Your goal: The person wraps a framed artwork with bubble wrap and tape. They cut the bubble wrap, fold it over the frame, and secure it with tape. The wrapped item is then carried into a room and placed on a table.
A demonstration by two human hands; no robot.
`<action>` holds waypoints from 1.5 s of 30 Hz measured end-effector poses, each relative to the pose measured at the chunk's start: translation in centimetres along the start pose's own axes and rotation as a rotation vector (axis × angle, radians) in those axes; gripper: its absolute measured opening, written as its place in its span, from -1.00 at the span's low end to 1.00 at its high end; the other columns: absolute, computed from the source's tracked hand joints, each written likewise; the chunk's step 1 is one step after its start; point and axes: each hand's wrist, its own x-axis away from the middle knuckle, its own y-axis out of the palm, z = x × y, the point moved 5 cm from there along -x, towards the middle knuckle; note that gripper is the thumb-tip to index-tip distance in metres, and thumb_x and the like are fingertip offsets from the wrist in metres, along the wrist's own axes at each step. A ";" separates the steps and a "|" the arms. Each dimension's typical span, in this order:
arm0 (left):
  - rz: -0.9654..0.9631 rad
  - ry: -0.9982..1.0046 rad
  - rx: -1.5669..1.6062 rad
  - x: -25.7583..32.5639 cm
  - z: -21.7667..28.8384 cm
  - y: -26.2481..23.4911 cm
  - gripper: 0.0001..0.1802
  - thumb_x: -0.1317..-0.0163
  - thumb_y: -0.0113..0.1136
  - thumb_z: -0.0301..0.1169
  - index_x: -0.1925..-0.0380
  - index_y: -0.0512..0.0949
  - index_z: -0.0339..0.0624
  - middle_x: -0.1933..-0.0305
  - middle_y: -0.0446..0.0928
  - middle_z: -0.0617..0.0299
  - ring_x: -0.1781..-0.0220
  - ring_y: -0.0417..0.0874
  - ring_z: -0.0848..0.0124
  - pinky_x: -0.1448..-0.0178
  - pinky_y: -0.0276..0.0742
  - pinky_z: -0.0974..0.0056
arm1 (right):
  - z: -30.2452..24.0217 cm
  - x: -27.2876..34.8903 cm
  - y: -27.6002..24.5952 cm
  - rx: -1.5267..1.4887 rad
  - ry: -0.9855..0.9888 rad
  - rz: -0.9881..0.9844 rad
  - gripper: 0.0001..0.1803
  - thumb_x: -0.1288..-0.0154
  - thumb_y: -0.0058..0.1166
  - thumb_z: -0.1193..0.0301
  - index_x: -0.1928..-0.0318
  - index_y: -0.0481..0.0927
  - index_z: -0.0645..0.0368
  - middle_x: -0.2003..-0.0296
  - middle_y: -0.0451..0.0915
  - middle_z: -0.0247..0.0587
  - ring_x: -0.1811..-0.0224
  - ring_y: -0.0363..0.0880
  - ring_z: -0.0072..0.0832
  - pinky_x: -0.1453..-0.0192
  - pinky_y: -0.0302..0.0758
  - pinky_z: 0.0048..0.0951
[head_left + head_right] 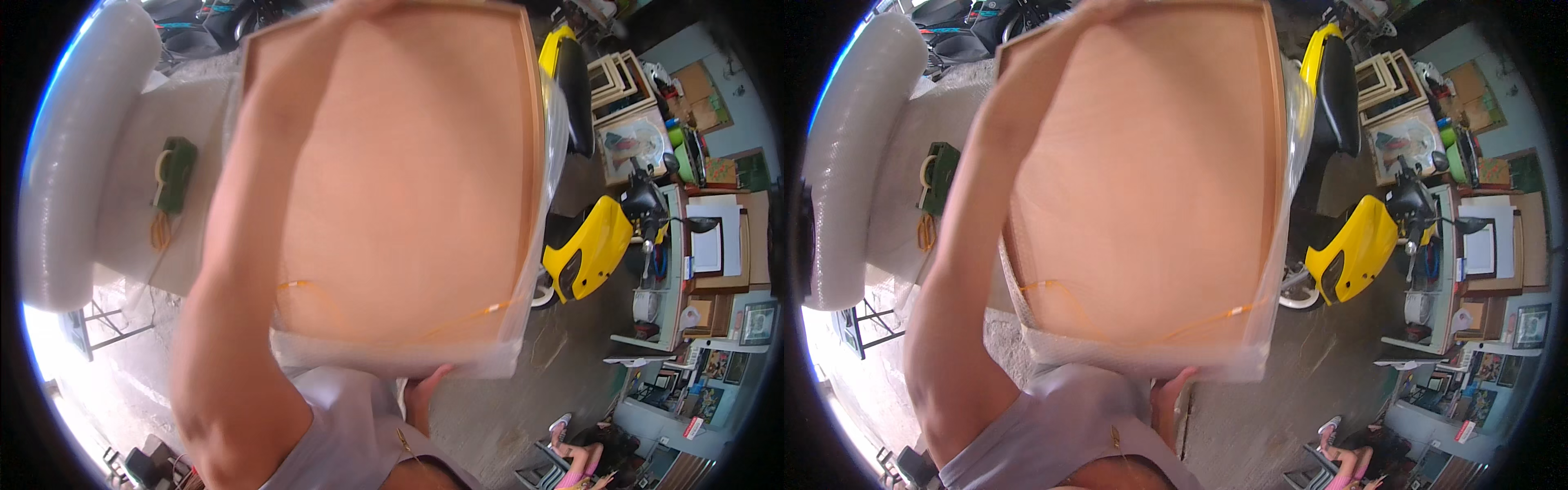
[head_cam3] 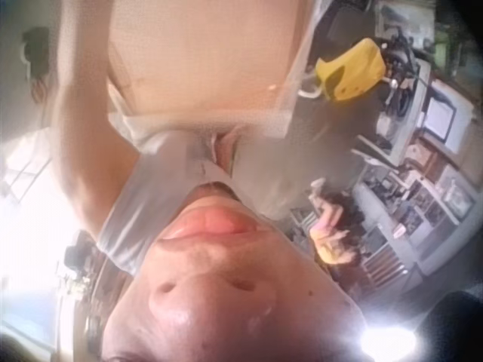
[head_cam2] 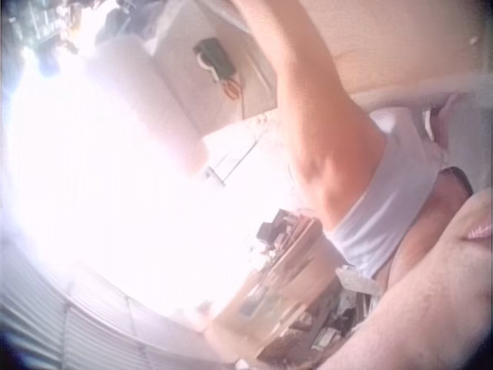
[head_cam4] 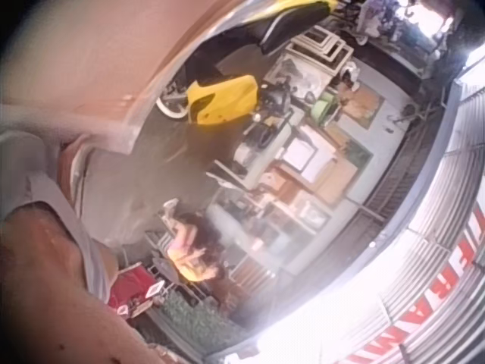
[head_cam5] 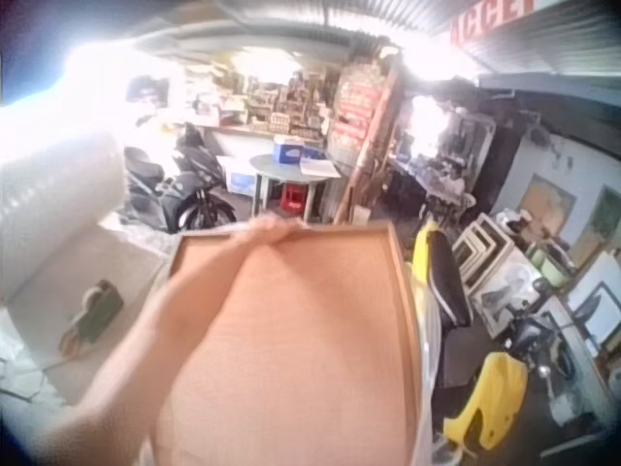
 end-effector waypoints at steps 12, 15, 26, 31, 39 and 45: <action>0.500 -0.590 0.134 34.0 -7.9 -29.5 -0.40 -0.21 -0.20 0.05 0.12 0.48 -0.29 0.10 0.50 -0.05 0.04 0.50 0.17 -0.06 0.34 0.17 | -17.7 -19.8 12.0 0.334 -0.137 -0.398 -0.11 -0.21 -0.31 -0.22 -0.28 0.04 0.27 -0.27 0.11 -0.12 -0.29 0.11 -0.28 -0.32 0.06 -0.34; 0.534 -0.885 0.105 48.1 -10.1 -29.8 -0.37 -0.21 -0.20 0.08 0.12 0.48 -0.32 0.11 0.50 -0.06 0.05 0.50 0.18 -0.06 0.34 0.18 | -17.0 -22.2 17.6 0.825 -0.228 -0.502 -0.12 -0.20 -0.27 -0.22 -0.18 0.22 0.39 -0.16 0.29 -0.02 -0.22 0.23 -0.26 -0.26 0.13 -0.38; 0.558 -1.769 0.112 97.6 -4.5 -21.8 -0.14 -0.11 -0.14 0.27 0.15 0.48 -0.49 0.19 0.53 0.02 0.14 0.50 0.26 0.03 0.38 0.23 | 1.3 -15.4 28.1 1.467 -0.313 -1.032 -0.09 -0.01 -0.11 -0.30 0.11 0.50 0.43 0.23 0.56 0.04 0.13 0.53 -0.21 0.06 0.38 -0.34; 0.425 -1.949 0.069 103.7 -3.9 -20.0 -0.13 -0.11 -0.19 0.29 0.10 0.47 -0.44 0.08 0.51 -0.04 0.03 0.50 0.15 -0.05 0.36 0.18 | 7.3 -11.3 30.7 1.603 -0.258 -1.165 -0.26 -0.09 -0.05 -0.19 0.12 0.53 0.33 0.37 0.58 -0.19 0.36 0.50 -0.46 0.25 0.39 -0.44; 0.492 -2.164 0.066 111.0 -2.1 -16.3 -0.15 -0.13 -0.19 0.27 0.04 0.45 -0.41 0.03 0.49 -0.04 -0.02 0.48 0.13 -0.11 0.33 0.17 | 15.2 -9.2 36.2 1.601 -0.291 -1.393 -0.17 0.09 0.01 -0.30 0.20 0.57 0.32 0.30 0.59 0.03 0.22 0.57 -0.26 0.15 0.43 -0.35; 0.468 -2.197 0.032 109.1 2.3 -15.7 -0.12 -0.10 -0.13 0.28 0.09 0.45 -0.49 0.06 0.50 -0.06 0.02 0.48 0.13 -0.08 0.35 0.18 | 17.1 -12.0 37.3 1.578 -0.193 -1.463 -0.27 0.04 0.01 -0.27 0.37 0.61 0.27 0.43 0.59 -0.11 0.30 0.55 -0.36 0.17 0.43 -0.40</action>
